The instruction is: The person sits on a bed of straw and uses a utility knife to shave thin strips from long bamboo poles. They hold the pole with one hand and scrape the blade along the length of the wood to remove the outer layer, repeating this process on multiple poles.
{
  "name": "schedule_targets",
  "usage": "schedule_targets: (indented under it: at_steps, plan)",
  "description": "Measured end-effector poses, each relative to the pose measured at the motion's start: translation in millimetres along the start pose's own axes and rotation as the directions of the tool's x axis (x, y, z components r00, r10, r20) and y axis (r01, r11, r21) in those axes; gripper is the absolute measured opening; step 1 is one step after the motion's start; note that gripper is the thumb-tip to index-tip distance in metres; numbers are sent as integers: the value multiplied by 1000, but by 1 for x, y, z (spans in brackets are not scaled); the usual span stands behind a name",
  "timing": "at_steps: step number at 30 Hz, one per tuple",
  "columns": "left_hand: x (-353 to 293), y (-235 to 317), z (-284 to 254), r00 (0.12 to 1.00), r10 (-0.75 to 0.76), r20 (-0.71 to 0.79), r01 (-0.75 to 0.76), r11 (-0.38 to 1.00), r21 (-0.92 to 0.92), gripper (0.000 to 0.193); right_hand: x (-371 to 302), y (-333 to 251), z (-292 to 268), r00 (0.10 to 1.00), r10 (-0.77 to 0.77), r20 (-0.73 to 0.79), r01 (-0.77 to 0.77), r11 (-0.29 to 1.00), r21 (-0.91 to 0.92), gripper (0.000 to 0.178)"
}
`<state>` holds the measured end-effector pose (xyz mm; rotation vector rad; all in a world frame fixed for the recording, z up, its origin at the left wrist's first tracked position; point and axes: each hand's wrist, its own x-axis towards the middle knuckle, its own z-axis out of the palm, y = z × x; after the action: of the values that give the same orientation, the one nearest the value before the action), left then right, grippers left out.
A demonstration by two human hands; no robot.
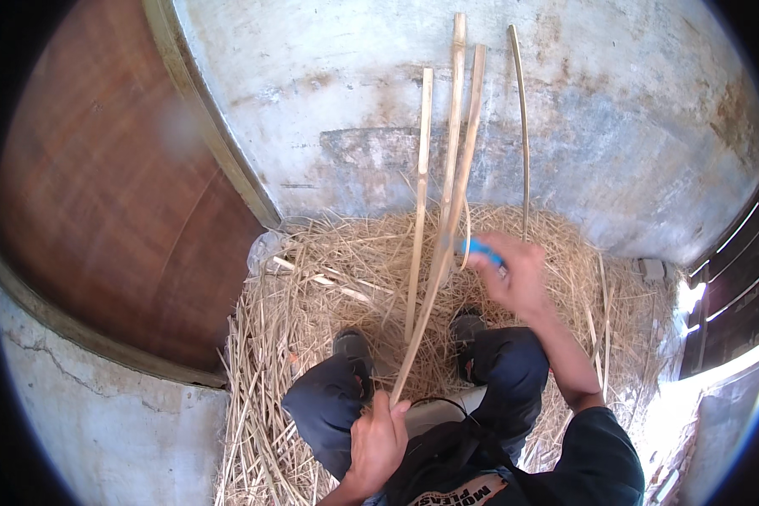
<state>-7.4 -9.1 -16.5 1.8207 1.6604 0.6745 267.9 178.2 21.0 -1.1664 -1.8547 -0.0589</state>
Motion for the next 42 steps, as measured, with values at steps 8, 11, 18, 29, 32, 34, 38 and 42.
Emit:
schedule_targets:
  at_steps: [8, 11, 18, 29, 32, 34, 38, 42]
  plan:
    - [-26, -15, 3, 998, -42, 55, 42, 999, -1, 27, 62, 65, -5, 981, 193, -17, -194, 978, -75, 35]
    - [-24, -17, 1, 995, -75, 62, 76, 997, -7, 28, 65, 67, 2, 984, 180, -11, -181, 979, -92, 32]
    - [-18, -16, -9, 996, -70, 62, 84, 956, -280, 29, 61, 73, 4, 959, 280, 44, -282, 929, 238, 33]
    - [-25, -22, -18, 997, 9, -76, -14, 997, -77, 33, 63, 59, -10, 990, 121, -71, -116, 991, 71, 35]
    - [-29, -15, -20, 998, -35, -54, 34, 999, -19, 37, 66, 65, -11, 994, 106, -36, -105, 994, 34, 35]
    - [-29, -18, -22, 998, -35, -45, 34, 999, -23, 39, 68, 65, -11, 996, 72, -47, -73, 997, -21, 34]
    - [-22, -30, -27, 995, -23, 101, 44, 976, -214, 47, 59, 55, -4, 978, 155, -141, -151, 988, 41, 34]
    - [-18, -46, -26, 943, -74, 324, 238, 829, -506, 54, 53, 53, 2, 927, 367, 74, -364, 837, 407, 36]
